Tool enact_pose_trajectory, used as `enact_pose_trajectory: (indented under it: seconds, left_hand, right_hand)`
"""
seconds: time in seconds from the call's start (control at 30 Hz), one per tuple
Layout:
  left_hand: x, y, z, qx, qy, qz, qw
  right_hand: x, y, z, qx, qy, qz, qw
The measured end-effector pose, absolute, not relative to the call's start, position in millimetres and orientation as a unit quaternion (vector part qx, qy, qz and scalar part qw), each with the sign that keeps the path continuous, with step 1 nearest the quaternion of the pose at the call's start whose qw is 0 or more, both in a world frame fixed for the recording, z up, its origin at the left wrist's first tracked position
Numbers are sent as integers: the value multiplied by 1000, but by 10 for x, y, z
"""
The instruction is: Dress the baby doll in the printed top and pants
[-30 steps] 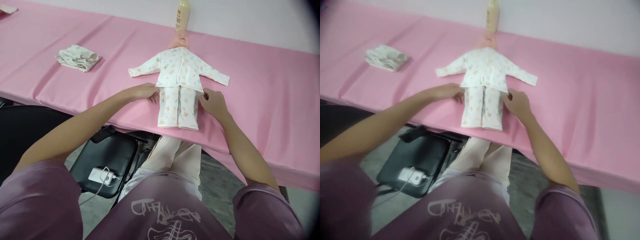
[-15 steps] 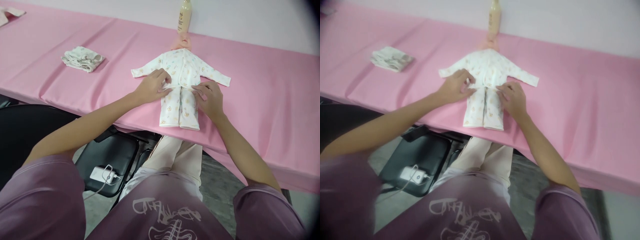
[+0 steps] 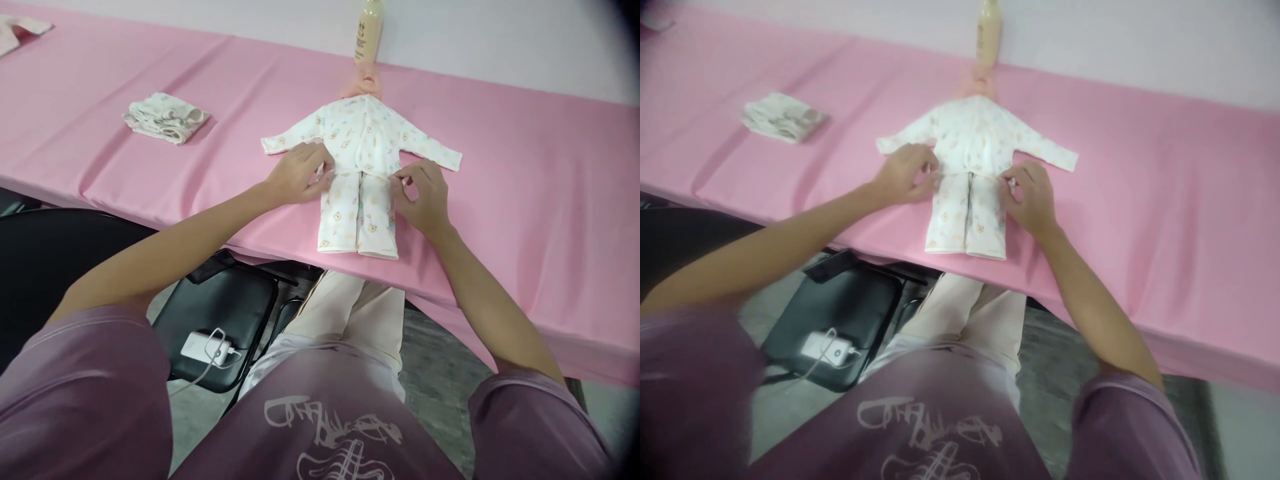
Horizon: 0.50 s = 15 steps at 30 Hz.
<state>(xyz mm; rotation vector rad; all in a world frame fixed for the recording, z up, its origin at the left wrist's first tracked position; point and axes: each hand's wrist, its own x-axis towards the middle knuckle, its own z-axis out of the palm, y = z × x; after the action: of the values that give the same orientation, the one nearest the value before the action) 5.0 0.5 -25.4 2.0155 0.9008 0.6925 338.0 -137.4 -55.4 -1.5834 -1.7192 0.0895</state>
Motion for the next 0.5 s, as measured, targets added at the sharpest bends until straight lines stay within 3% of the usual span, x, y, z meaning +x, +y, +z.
enact_pose_trajectory:
  seconds: [0.23, 0.5]
  left_hand:
    - [-171, 155, -451, 751, 398, 303, 431]
    - [-185, 249, -598, 779, 389, 311, 380]
  right_hand:
    - [3401, -1370, -610, -606, -631, 54, 482]
    - [3547, -1312, -680, -668, -576, 75, 465]
